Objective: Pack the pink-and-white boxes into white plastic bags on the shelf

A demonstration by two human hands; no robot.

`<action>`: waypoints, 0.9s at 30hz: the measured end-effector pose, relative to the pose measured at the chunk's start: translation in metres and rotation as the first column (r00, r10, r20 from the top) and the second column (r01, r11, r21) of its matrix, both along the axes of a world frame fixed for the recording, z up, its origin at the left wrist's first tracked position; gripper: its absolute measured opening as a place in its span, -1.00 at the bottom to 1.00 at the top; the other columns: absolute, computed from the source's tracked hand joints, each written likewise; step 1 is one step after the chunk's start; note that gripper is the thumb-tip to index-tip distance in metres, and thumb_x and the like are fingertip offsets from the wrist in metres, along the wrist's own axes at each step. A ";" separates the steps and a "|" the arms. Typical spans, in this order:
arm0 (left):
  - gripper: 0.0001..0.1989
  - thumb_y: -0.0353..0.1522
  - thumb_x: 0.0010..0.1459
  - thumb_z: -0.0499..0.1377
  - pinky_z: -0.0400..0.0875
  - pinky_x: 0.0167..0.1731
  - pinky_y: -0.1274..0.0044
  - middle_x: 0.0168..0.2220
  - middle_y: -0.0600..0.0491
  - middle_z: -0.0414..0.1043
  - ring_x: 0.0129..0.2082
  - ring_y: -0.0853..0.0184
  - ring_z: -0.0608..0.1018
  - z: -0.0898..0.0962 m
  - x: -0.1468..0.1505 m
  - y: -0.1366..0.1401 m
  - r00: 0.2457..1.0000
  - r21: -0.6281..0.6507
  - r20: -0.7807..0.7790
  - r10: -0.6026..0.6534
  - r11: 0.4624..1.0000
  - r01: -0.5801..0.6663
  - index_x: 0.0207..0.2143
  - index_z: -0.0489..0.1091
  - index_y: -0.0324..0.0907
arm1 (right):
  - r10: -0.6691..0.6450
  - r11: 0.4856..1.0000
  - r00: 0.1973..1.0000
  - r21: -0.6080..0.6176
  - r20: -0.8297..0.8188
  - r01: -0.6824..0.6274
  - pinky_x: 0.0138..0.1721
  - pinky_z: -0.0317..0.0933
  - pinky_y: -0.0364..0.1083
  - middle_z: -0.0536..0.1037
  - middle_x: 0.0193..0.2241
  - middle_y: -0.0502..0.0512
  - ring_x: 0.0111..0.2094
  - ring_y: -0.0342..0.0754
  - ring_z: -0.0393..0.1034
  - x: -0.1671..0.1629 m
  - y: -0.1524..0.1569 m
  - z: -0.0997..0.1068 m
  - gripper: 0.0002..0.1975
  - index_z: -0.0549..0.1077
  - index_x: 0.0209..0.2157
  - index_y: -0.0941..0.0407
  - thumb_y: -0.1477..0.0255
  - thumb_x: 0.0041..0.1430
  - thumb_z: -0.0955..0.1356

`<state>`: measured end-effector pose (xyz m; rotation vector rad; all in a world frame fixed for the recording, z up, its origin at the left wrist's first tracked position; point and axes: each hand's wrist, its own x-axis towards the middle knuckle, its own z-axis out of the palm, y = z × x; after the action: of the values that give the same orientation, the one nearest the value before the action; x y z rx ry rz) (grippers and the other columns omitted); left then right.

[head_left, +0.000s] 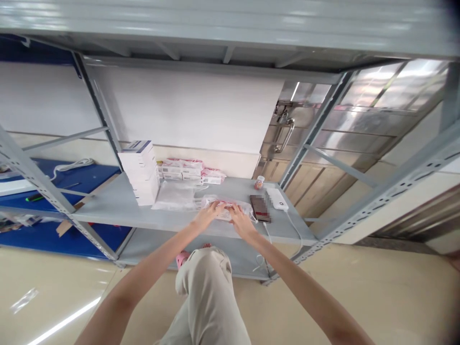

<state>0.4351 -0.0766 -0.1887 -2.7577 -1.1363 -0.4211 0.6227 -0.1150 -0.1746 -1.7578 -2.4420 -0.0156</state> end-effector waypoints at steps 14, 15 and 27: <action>-0.39 -0.61 0.16 -0.05 0.17 0.22 0.25 0.32 -0.20 0.07 0.31 0.13 0.17 -0.004 0.013 0.003 0.994 0.079 -0.107 -0.033 0.996 0.042 0.27 0.10 -0.24 | -0.014 1.000 1.000 0.005 0.020 0.014 -0.07 0.33 -0.04 0.30 0.12 0.29 0.19 0.09 0.11 0.010 0.027 0.013 -0.48 0.24 0.15 0.14 0.67 0.14 0.23; -0.40 -0.62 0.15 -0.06 0.15 0.23 0.25 0.32 -0.20 0.07 0.31 0.14 0.16 -0.005 0.013 0.004 0.994 0.081 -0.100 -0.043 0.995 0.051 0.27 0.11 -0.25 | -0.023 1.000 0.999 0.011 0.025 0.022 -0.08 0.33 -0.04 0.29 0.13 0.30 0.19 0.10 0.10 0.010 0.028 0.013 -0.48 0.24 0.15 0.15 0.67 0.14 0.24; -0.43 -0.22 0.14 0.22 0.26 0.09 0.21 0.15 -0.24 0.23 0.15 0.03 0.30 -0.013 0.008 0.026 0.804 -0.064 0.517 0.293 0.950 -0.305 0.15 0.19 -0.25 | 0.021 0.999 0.987 0.045 0.157 -0.028 -0.06 0.28 -0.08 0.37 0.11 0.27 0.12 0.06 0.23 0.014 0.049 0.004 -0.64 0.37 0.06 0.15 0.57 0.24 0.26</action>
<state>0.4432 -0.0510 -0.2017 -2.4316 -1.6332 -1.1795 0.6366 -0.0663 -0.1704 -1.7689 -2.5474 -0.2154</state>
